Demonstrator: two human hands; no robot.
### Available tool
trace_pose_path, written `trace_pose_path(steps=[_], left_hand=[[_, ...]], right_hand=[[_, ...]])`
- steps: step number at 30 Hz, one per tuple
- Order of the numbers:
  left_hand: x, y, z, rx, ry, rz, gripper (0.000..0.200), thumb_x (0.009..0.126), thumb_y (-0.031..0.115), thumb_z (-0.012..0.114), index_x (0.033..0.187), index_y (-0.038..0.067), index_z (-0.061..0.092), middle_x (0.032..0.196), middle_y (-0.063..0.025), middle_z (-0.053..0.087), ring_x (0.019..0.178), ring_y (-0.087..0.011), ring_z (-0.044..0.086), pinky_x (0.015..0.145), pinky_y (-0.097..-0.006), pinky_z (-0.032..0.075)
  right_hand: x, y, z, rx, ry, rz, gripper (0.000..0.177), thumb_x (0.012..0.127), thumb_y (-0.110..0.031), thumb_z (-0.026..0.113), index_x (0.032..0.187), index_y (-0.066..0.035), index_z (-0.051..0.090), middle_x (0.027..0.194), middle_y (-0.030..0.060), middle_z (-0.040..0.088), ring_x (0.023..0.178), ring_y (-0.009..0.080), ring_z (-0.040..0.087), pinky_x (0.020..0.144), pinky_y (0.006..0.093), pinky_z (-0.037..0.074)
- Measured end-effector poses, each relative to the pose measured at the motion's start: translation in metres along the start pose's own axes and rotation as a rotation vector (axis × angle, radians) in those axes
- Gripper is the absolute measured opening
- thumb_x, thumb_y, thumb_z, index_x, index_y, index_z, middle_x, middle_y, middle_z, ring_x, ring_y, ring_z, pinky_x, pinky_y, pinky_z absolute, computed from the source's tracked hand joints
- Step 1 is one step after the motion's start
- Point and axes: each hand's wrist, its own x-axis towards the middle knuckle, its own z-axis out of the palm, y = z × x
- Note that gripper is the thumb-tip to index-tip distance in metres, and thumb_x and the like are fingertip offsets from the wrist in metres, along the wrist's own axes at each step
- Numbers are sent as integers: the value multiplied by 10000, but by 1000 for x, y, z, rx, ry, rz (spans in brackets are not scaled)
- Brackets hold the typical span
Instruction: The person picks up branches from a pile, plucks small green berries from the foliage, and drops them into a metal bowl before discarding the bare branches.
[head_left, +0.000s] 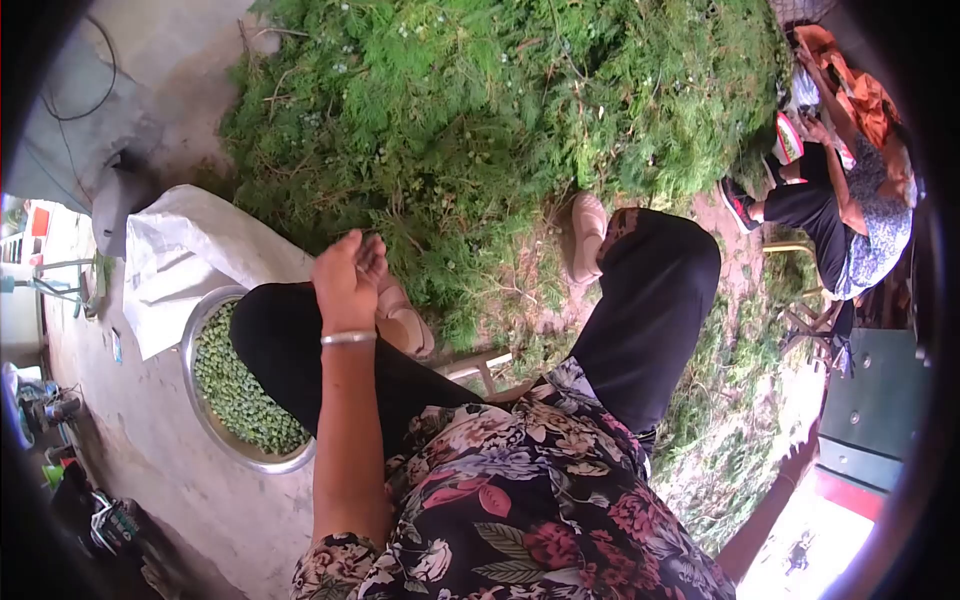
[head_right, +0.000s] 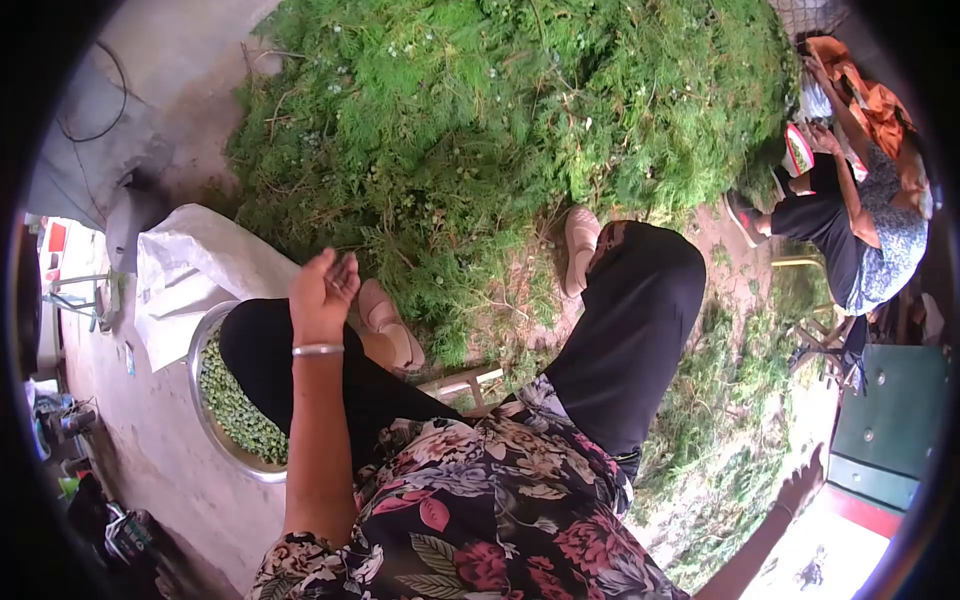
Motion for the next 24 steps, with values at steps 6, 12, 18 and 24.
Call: trace_pose_path(steps=[6, 12, 18, 24], left_hand=[[67, -52, 31, 964, -165, 471, 179, 776, 112, 644, 897, -14, 608, 752, -133, 643, 661, -235, 627, 581, -332, 513], [106, -166, 3, 1835, -489, 624, 363, 671, 39, 621, 1033, 32, 620, 894, -223, 630, 829, -394, 613, 746, -429, 511], [136, -236, -17, 1917, -765, 594, 400, 680, -26, 550, 1075, 33, 584, 1070, -210, 586, 889, -375, 607, 787, -456, 498], [133, -244, -11, 2092, -565, 404, 92, 717, 74, 542, 659, 62, 612, 728, -181, 629, 776, -387, 616, 660, -456, 498]], right_hand=[[-91, -100, 218, -268, -356, -556, 465, 864, -304, 587, 1172, 42, 552, 1052, 105, 612, 942, 153, 568, 843, 316, 447], [-186, -193, 403, -77, -825, -620, 348, 836, -157, 617, 1100, 66, 578, 970, 174, 662, 885, 191, 625, 789, 270, 481], [-217, -169, 488, 95, -1282, -423, 219, 788, -105, 659, 917, 67, 620, 755, 181, 656, 629, 187, 632, 558, 286, 495], [-215, -160, 502, -247, -1273, -657, 264, 793, -105, 656, 989, 64, 608, 759, 170, 653, 665, 176, 629, 607, 291, 502]])
